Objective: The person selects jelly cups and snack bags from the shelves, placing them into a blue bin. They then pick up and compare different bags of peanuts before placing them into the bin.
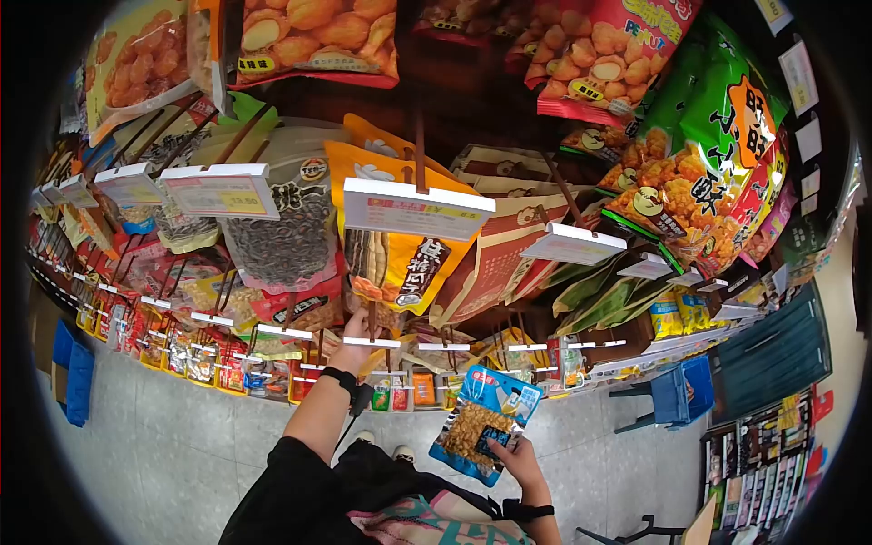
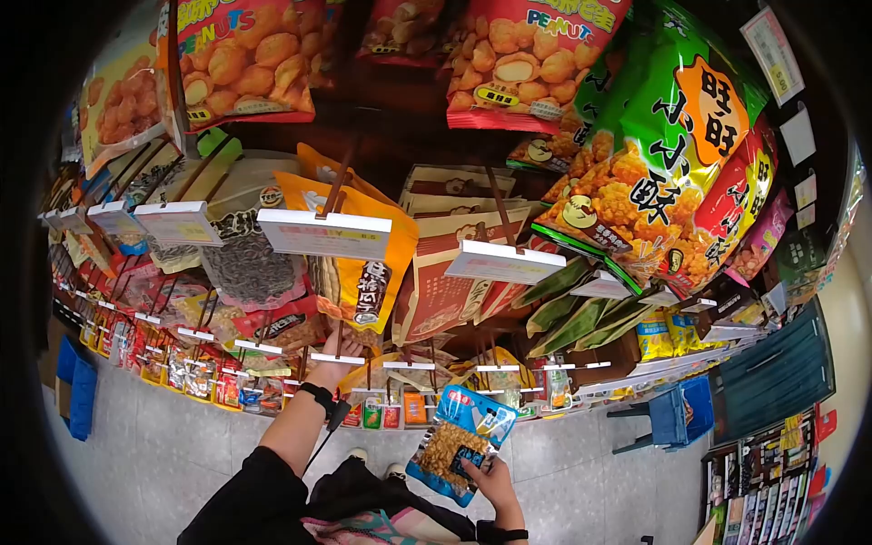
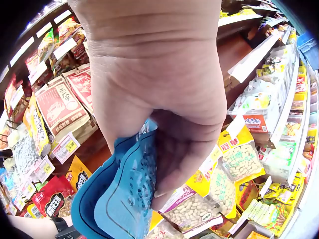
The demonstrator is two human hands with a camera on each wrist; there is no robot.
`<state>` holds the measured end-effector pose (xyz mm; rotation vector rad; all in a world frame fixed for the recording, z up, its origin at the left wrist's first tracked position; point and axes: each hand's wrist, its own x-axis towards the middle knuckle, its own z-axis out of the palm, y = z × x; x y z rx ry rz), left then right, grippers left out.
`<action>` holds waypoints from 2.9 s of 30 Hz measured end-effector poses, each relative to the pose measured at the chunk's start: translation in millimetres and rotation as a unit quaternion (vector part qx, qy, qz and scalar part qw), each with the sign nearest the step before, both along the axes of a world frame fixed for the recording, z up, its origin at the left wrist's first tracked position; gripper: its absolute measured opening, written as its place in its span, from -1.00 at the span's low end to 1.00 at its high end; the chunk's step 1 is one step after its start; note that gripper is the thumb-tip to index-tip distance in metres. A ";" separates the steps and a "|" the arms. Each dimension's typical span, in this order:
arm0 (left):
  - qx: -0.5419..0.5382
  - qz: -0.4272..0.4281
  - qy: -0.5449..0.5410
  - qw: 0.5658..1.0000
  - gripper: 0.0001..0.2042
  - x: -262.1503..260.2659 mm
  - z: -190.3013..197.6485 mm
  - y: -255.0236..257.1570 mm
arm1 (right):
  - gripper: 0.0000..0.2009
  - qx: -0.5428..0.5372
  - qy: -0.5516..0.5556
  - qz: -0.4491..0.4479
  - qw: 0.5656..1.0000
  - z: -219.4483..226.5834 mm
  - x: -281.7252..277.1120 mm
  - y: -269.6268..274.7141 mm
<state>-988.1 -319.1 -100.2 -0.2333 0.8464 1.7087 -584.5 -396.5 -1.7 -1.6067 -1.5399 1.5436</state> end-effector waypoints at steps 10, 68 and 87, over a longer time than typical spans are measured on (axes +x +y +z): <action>0.071 -0.029 -0.045 0.996 -0.69 36.7 -18.2 -50.7 | -0.66 0.011 -0.011 0.040 0.999 -7.2 -6.3 8.3; 0.021 0.147 0.272 0.951 -0.62 147.7 119.9 -217.5 | -0.61 -0.047 0.171 0.318 0.931 -25.6 -115.8 29.5; -0.070 -0.054 0.206 0.975 -0.58 157.8 100.5 -254.8 | -0.64 -0.088 0.230 0.290 0.925 -55.3 -108.5 32.9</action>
